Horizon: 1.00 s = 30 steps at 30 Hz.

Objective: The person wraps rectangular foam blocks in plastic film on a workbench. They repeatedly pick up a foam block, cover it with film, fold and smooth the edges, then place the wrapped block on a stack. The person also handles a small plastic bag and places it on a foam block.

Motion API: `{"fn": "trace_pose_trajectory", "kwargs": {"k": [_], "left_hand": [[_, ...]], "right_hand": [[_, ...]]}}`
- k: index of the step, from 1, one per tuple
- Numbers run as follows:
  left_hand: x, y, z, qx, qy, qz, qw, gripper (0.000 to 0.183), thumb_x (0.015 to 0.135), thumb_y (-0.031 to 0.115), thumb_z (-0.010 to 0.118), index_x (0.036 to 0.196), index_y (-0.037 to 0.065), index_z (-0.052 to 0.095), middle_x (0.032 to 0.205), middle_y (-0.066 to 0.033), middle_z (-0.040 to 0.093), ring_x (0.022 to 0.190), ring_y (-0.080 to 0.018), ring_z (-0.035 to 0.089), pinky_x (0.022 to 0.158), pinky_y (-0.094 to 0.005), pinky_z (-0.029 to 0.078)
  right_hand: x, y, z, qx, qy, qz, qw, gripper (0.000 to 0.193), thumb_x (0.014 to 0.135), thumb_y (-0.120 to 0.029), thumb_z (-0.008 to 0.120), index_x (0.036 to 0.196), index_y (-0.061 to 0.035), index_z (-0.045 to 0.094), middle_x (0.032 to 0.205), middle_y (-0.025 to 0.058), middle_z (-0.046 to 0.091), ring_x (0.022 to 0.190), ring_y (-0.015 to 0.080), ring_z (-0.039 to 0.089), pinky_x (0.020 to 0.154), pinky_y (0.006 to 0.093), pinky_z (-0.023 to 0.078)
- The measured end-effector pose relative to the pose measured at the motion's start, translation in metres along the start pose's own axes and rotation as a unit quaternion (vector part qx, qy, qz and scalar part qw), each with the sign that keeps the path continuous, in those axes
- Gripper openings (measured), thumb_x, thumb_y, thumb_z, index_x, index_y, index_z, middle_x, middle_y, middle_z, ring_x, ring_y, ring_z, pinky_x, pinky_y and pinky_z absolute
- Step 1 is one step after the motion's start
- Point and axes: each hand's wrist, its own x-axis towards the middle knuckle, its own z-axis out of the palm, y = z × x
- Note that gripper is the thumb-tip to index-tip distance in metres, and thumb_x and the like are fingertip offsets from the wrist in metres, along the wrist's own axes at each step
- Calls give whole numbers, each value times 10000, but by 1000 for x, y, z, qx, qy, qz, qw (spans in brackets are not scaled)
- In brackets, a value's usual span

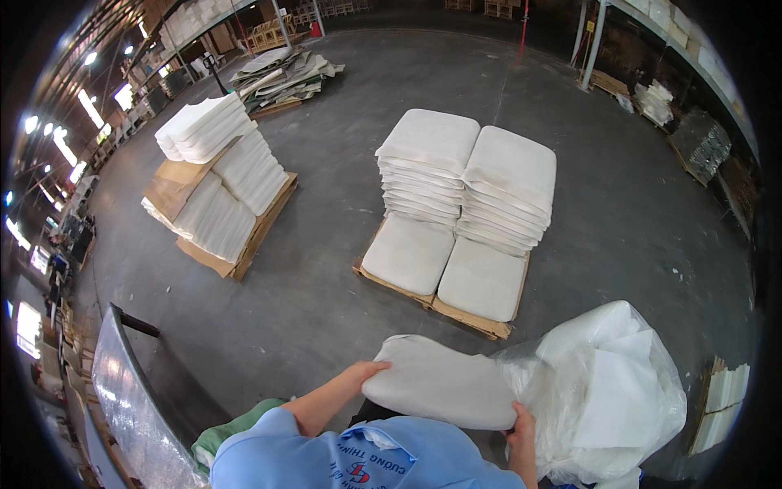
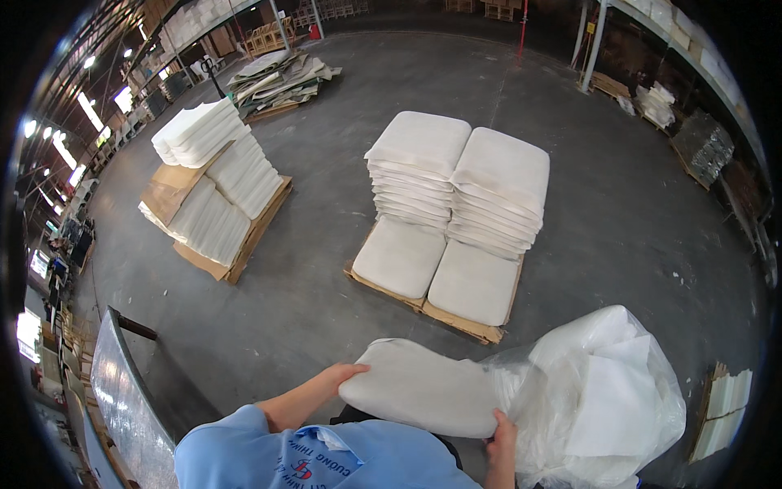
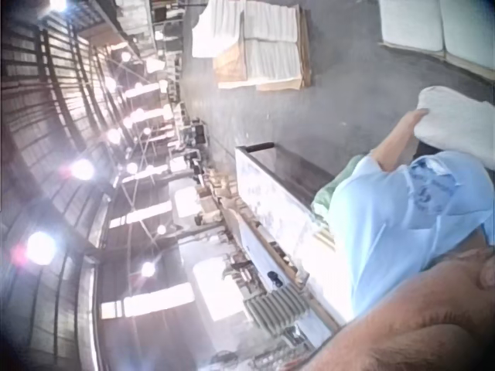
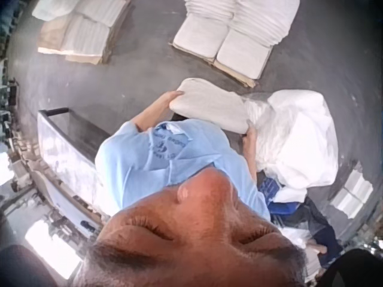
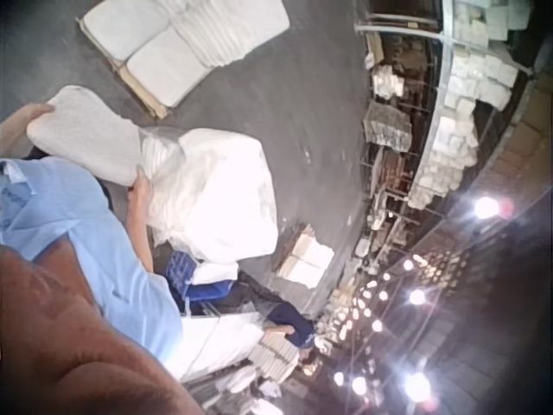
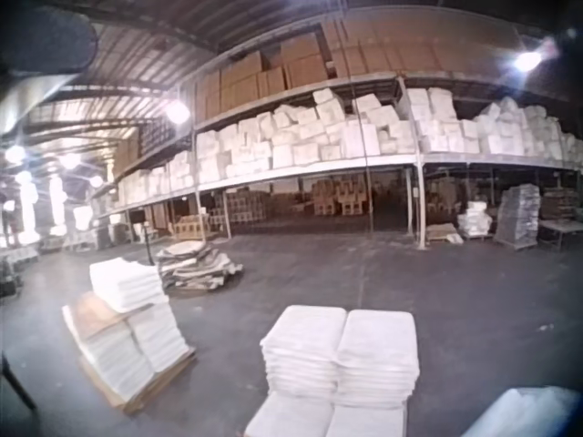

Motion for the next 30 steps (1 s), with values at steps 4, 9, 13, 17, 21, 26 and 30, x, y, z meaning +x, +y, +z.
{"fn": "trace_pose_trajectory", "kwargs": {"k": [4, 9, 13, 17, 21, 26, 30], "left_hand": [[23, 52, -43, -36, 44, -39, 998, 589, 900, 270, 806, 1293, -126, 617, 1184, -223, 726, 1018, -336, 746, 874, -467, 617], [74, 160, -80, 83, 79, 14, 993, 759, 856, 381, 838, 1355, -124, 568, 1239, -219, 706, 1031, -332, 741, 900, -442, 600], [123, 271, -97, 134, 88, 104, 981, 759, 859, 382, 829, 1429, -35, 550, 1250, -204, 705, 1045, -301, 730, 899, -435, 592], [177, 343, -118, 342, 217, 180, 896, 732, 894, 378, 782, 1488, 46, 513, 1078, -156, 751, 834, -244, 737, 736, -409, 599], [186, 363, -144, 429, 135, 39, 892, 658, 956, 385, 688, 1519, 105, 493, 848, -96, 746, 559, -192, 649, 454, -354, 510], [157, 325, -144, 389, 94, -180, 899, 441, 967, 394, 658, 1349, 177, 619, 920, -28, 696, 581, -170, 615, 434, -302, 468], [147, 295, -151, 455, 53, -240, 856, 473, 974, 429, 645, 1392, 211, 604, 1096, -8, 705, 719, -165, 647, 576, -329, 519]], "right_hand": [[42, -8, 78, -64, -25, 56, 996, 445, 855, -251, 791, 1219, -30, 662, 1054, 115, 714, 912, 272, 711, 626, 445, 553], [81, -35, 195, 5, -86, -2, 996, 426, 924, -215, 726, 1286, -14, 624, 1157, 121, 699, 1020, 259, 689, 808, 432, 559], [107, -62, 287, 42, -156, -43, 986, 519, 966, -210, 695, 1428, -48, 525, 1331, 106, 632, 1221, 291, 608, 989, 507, 509], [136, -77, 358, -95, -99, 20, 990, 729, 984, -353, 712, 1583, -141, 354, 1554, 104, 456, 1405, 399, 443, 1056, 628, 426], [180, -59, 365, -85, -35, 55, 994, 872, 970, -471, 722, 1638, -168, 250, 1684, 139, 255, 1511, 467, 270, 1114, 660, 353], [211, -28, 324, -65, 53, 95, 992, 830, 963, -497, 718, 1601, -151, 314, 1643, 171, 309, 1465, 461, 348, 1081, 653, 404], [224, -18, 307, -152, 101, 164, 969, 680, 966, -464, 721, 1513, -148, 471, 1382, 151, 555, 1158, 412, 592, 888, 584, 518]]}}
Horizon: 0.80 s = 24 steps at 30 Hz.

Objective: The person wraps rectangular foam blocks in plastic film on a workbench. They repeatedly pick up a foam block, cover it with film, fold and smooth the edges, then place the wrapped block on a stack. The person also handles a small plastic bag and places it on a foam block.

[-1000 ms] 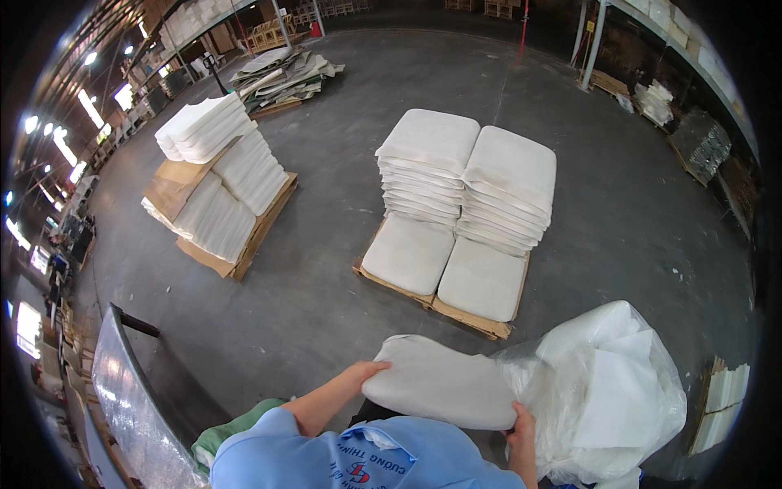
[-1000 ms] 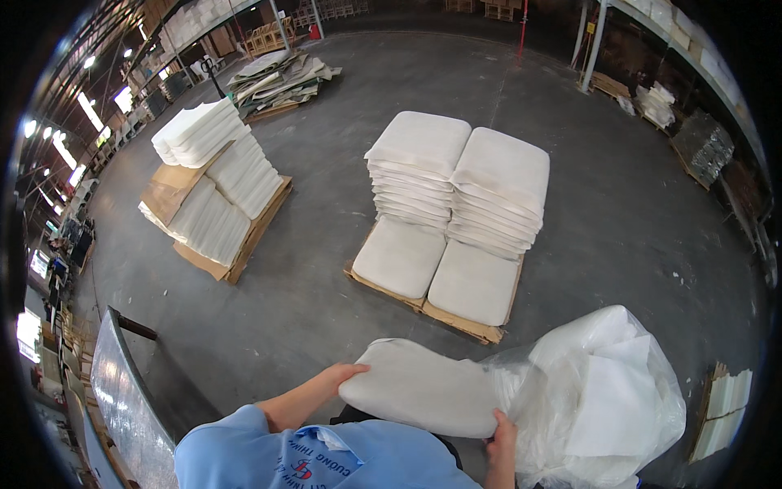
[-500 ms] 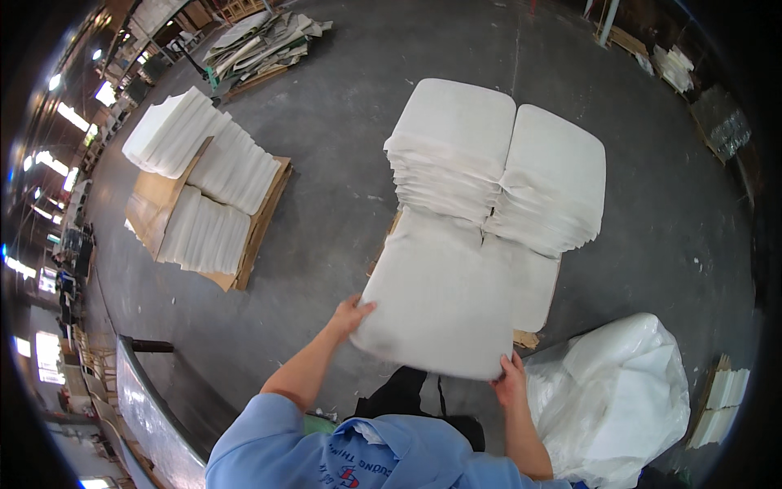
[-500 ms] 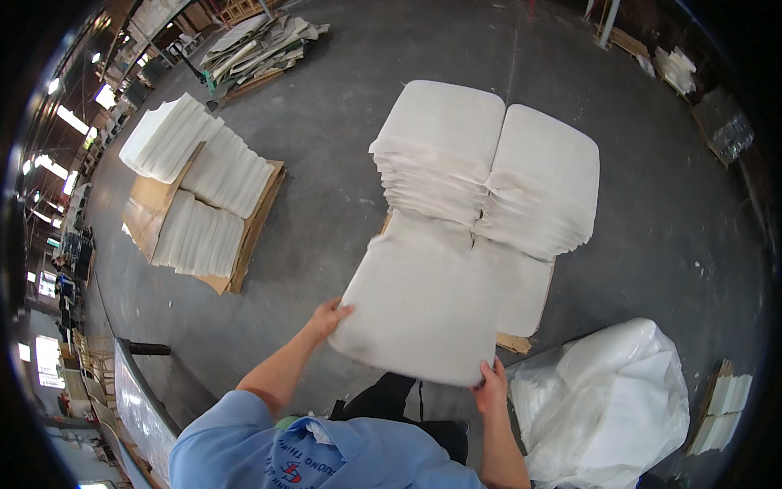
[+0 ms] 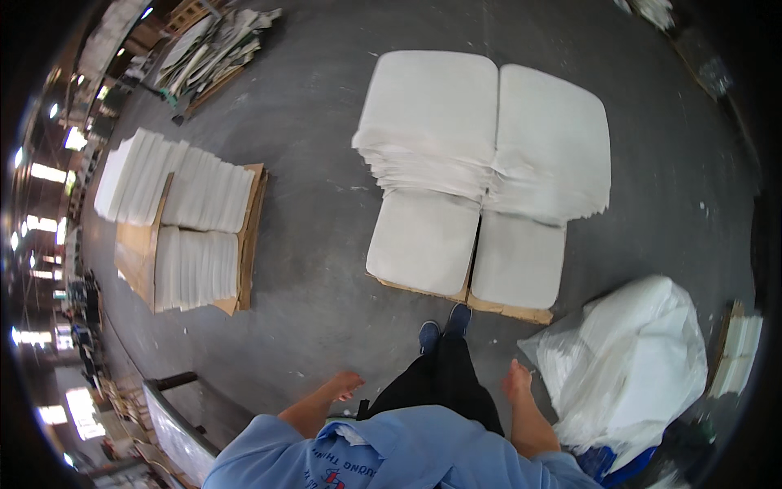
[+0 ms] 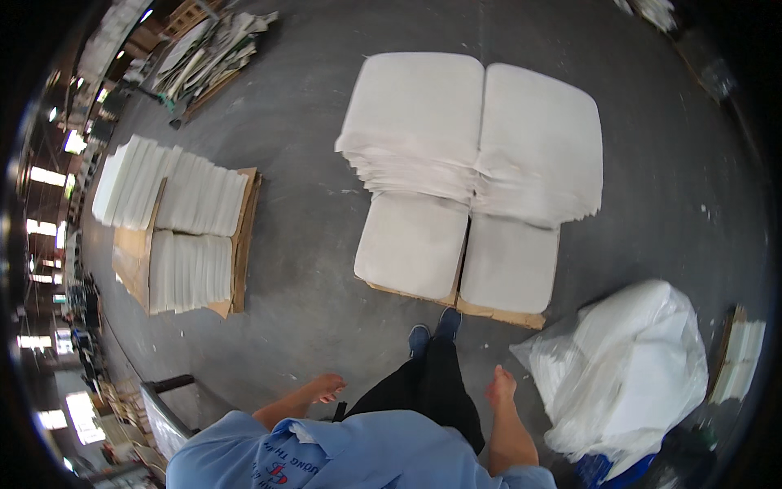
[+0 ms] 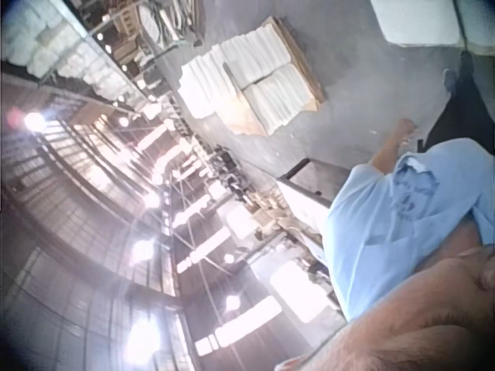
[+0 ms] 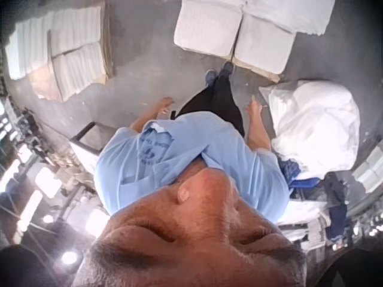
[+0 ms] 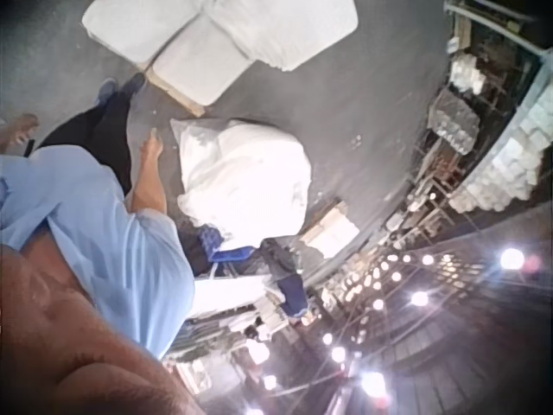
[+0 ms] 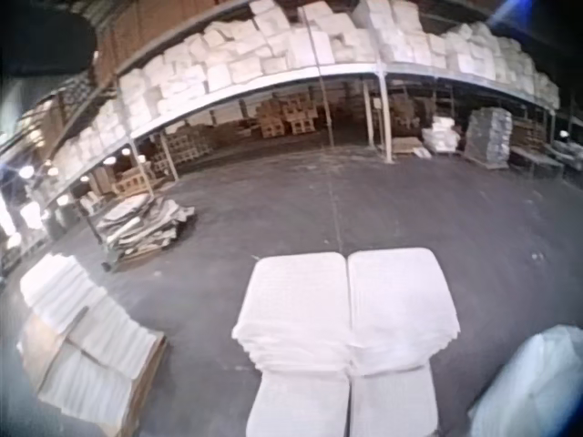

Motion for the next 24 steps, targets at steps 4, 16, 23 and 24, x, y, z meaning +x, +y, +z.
{"fn": "trace_pose_trajectory", "kwargs": {"k": [4, 16, 23, 24], "left_hand": [[1, 17, 4, -86, 40, 27, 995, 502, 971, 429, 662, 1381, 142, 620, 1078, -29, 680, 815, -167, 644, 655, -342, 527], [183, 142, -123, 12, 75, 58, 995, 599, 1011, 331, 659, 1545, 137, 468, 1175, -30, 664, 856, -138, 633, 664, -300, 506], [342, 207, -201, -48, 230, 19, 972, 1006, 917, 684, 645, 1673, 221, 169, 1577, -168, 450, 1382, -367, 492, 1042, -643, 439], [360, 218, -206, -62, 219, 26, 973, 1046, 906, 713, 633, 1679, 236, 113, 1649, -156, 334, 1468, -389, 369, 1094, -655, 381]], "right_hand": [[26, -11, 31, -107, -3, -13, 994, 571, 957, -410, 725, 1411, -93, 586, 1116, 100, 641, 886, 285, 629, 750, 465, 532], [166, -56, 198, -174, -51, -170, 969, 571, 918, -385, 739, 1362, -37, 644, 1254, 167, 726, 1157, 306, 693, 1005, 385, 519], [258, -69, 276, -131, -5, -261, 956, 696, 881, -353, 781, 1438, -8, 545, 1324, 200, 678, 1262, 332, 624, 1061, 398, 481], [273, -70, 282, -138, 34, -277, 950, 722, 874, -343, 787, 1448, 4, 522, 1334, 205, 670, 1271, 335, 616, 1068, 400, 474]]}}
